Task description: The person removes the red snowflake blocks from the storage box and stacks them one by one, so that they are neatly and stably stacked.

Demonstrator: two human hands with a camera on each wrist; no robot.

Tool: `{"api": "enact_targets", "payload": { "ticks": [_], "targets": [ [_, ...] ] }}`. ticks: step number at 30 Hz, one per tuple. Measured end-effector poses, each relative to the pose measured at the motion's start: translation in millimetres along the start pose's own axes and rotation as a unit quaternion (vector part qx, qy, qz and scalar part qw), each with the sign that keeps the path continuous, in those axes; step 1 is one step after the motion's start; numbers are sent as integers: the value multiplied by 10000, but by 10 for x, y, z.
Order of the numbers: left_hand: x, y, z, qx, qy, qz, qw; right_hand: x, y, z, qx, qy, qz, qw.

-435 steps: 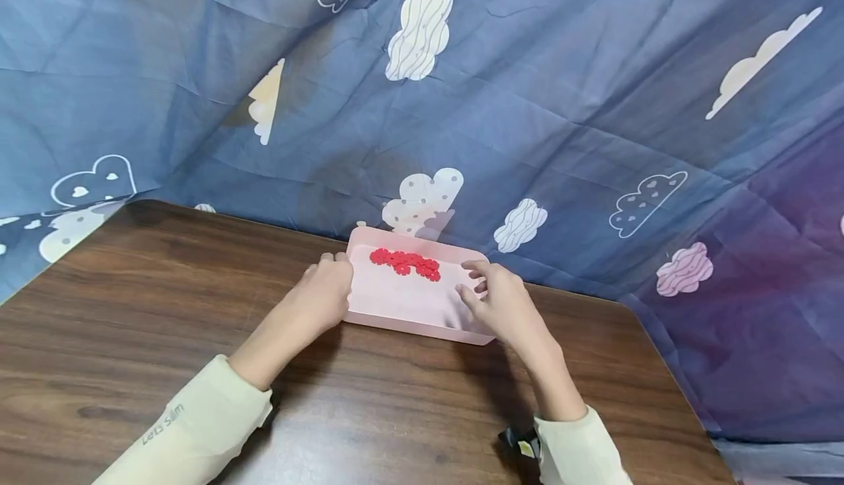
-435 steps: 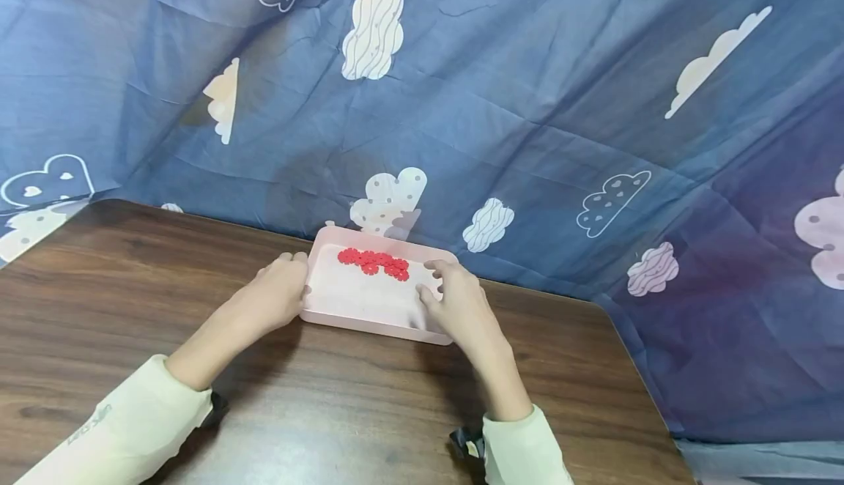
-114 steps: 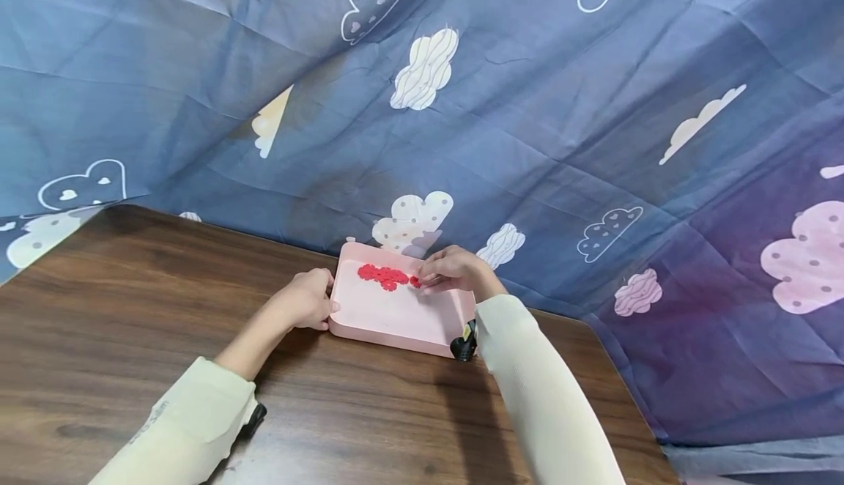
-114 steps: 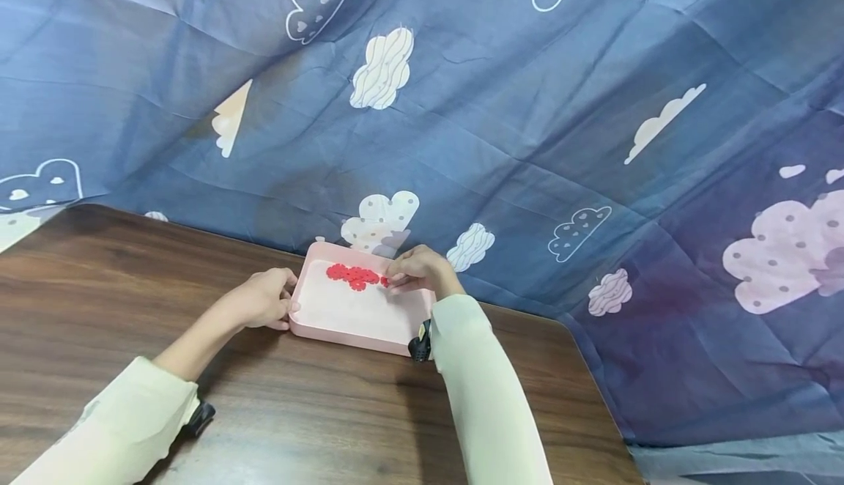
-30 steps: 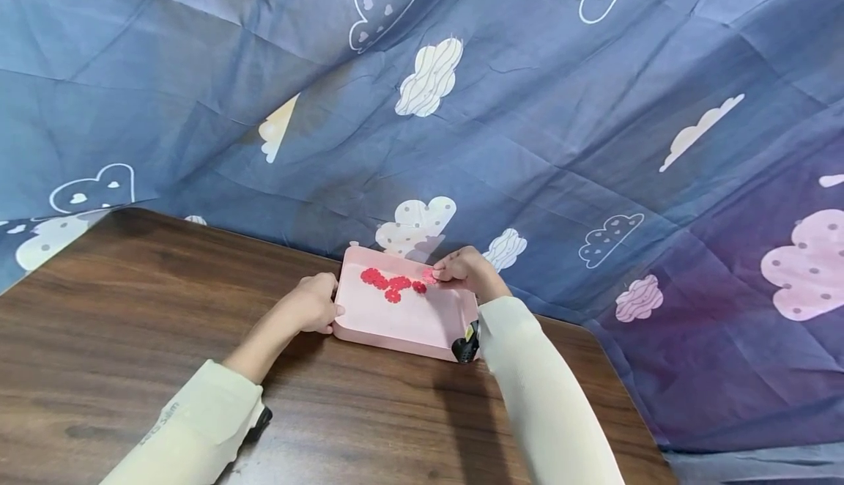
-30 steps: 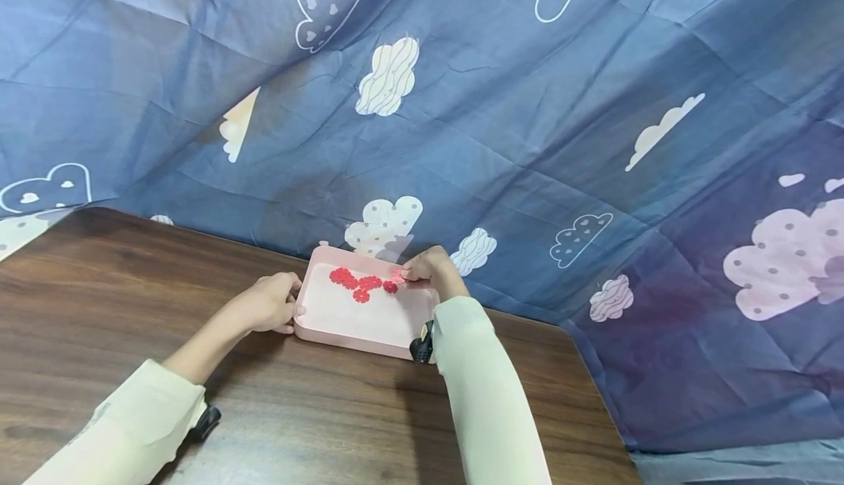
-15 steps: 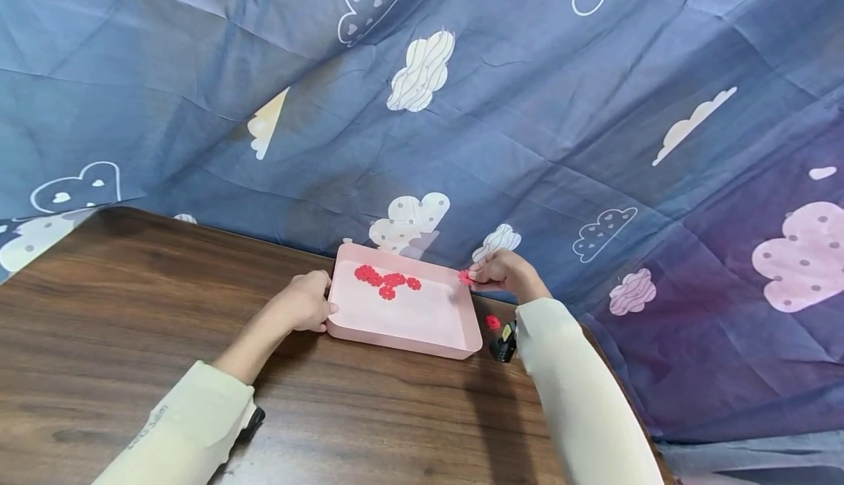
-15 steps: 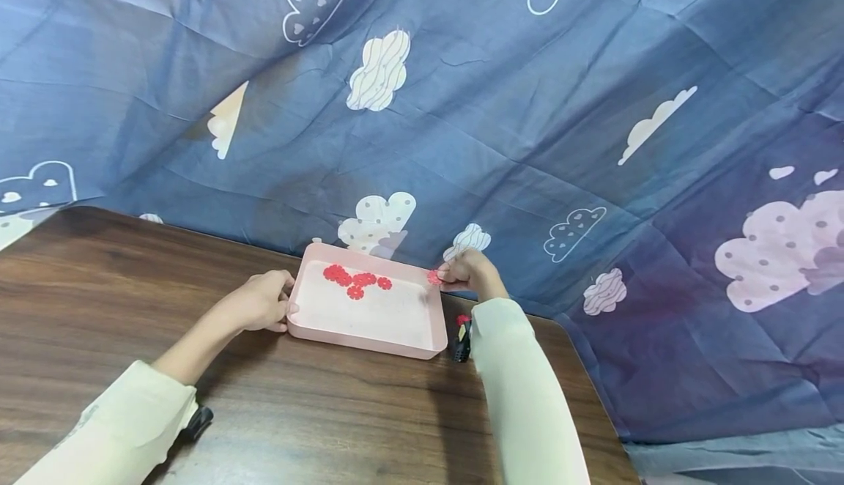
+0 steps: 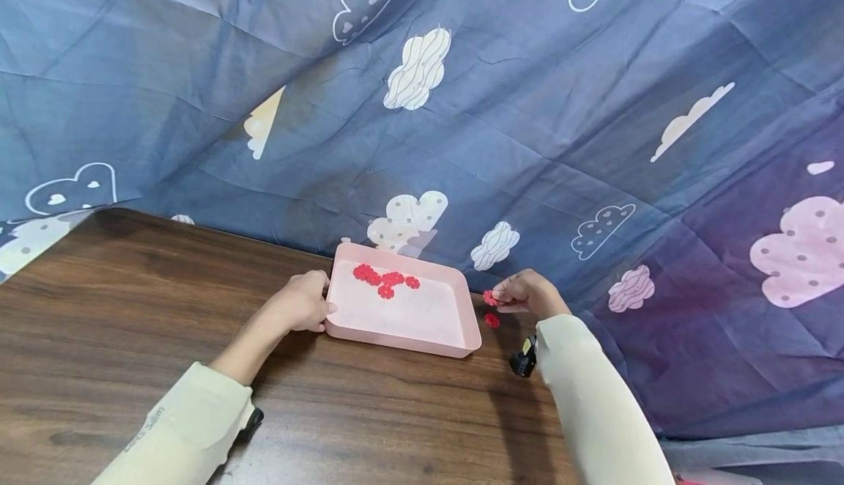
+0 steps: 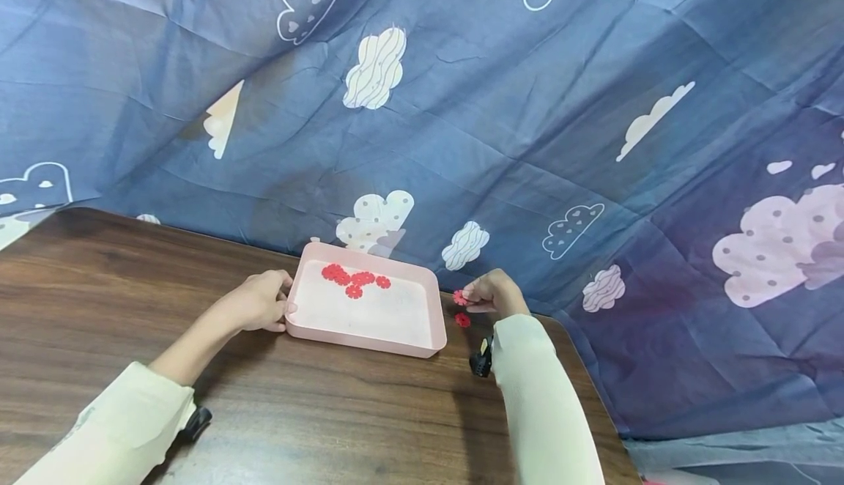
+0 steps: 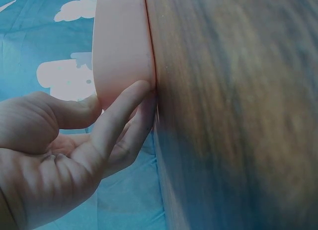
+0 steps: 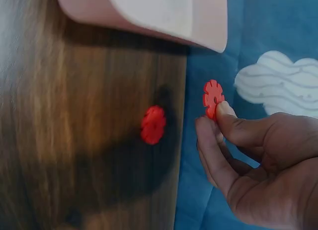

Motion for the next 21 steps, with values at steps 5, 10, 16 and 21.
{"api": "enact_targets", "payload": {
  "ticks": [5, 10, 16, 21],
  "targets": [
    [8, -1, 23, 19, -24, -19, 10000, 165, 20, 9, -6, -82, -1, 10000],
    [20, 7, 56, 3, -78, 21, 10000, 281, 5, -3, 28, -110, 22, 9999],
    [20, -1, 37, 2, -85, 27, 10000, 398, 22, -24, 275, -279, 107, 9992],
    [8, -9, 16, 3, -98, 97, 9999, 467, 5, -29, 388, -423, 204, 9981]
  ]
}}
Point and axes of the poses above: each hand's wrist, its own z-axis away from the middle knuckle, its own y-axis out of the back of the hand, x = y × z, the point moved 10 cm from there along -z, towards the middle knuckle, and after that the axes turned 15 degrees about y, right-handed, at the moved point
